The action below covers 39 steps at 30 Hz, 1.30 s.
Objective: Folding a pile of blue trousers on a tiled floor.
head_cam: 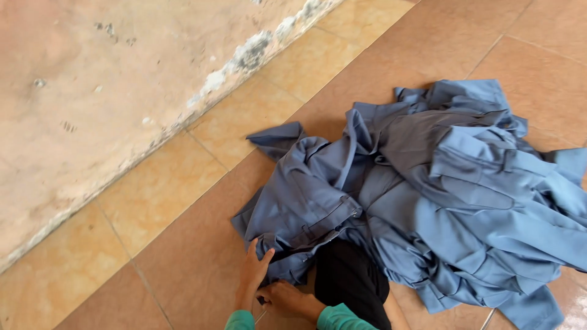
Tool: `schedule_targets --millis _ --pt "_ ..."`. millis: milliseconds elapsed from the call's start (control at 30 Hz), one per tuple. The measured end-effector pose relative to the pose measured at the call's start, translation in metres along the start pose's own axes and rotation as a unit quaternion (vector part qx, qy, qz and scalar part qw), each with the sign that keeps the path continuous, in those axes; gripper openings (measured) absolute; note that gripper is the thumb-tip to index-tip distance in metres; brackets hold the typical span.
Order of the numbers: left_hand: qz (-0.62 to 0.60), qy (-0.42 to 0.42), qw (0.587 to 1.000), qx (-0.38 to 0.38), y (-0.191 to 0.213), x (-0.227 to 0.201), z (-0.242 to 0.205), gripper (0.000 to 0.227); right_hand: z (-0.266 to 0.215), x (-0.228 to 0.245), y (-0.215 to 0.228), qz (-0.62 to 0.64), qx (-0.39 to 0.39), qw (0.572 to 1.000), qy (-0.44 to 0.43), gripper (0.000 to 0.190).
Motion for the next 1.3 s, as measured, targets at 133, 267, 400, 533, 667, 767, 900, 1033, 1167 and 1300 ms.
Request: schedule_targets --millis 133,267,400,533,667,767,900,1033,1167,1300 --pt "0.148 -0.038 0.986 -0.062 0.003 0.016 -0.025 0.072 -0.016 -0.016 0.06 0.032 -0.004 0.998 -0.049 0.043" --pt "0.188 -0.263 0.931 -0.167 0.0 -0.091 -0.089 0.055 -0.057 -0.036 0.22 -0.291 -0.329 0.893 -0.1 0.041" --pt "0.224 -0.218 0.948 0.067 -0.093 -0.072 -0.078 0.067 -0.071 -0.14 0.257 -0.387 -0.184 0.865 -0.262 0.07" --pt "0.218 -0.204 0.946 0.124 -0.071 -0.071 -0.102 0.07 -0.074 -0.143 0.258 -0.248 -0.187 0.905 -0.291 0.052" --pt "0.207 -0.229 0.948 0.082 -0.038 -0.023 -0.121 0.035 -0.058 -0.09 0.259 0.131 -0.26 0.911 -0.292 0.042" --pt "0.163 -0.207 0.964 -0.031 0.033 -0.004 -0.147 0.031 -0.032 -0.023 0.252 0.303 -0.178 0.907 -0.231 0.056" --pt "-0.073 -0.217 0.945 -0.234 0.158 0.016 -0.208 0.018 -0.001 0.065 0.227 0.377 -0.03 0.911 -0.162 0.077" --pt "-0.096 -0.158 0.932 -0.313 0.205 0.071 -0.257 0.016 0.043 0.112 0.179 0.224 -0.065 0.968 -0.089 0.051" --pt "-0.035 0.053 0.974 -0.216 0.175 0.19 -0.252 0.036 0.079 0.142 0.105 -0.16 -0.211 0.962 0.06 0.025" --pt "0.012 0.139 0.988 -0.068 0.135 0.208 -0.224 0.086 0.115 0.103 0.017 -0.23 -0.141 0.962 0.034 0.021"
Point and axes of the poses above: each hand's wrist, its own z-axis towards the middle knuckle, its own y-axis out of the back of the hand, x = y × z, the point moved 8 cm from there along z, towards the middle knuckle, and after that the axes turned 1 degree about -y, right-handed, at the moved point
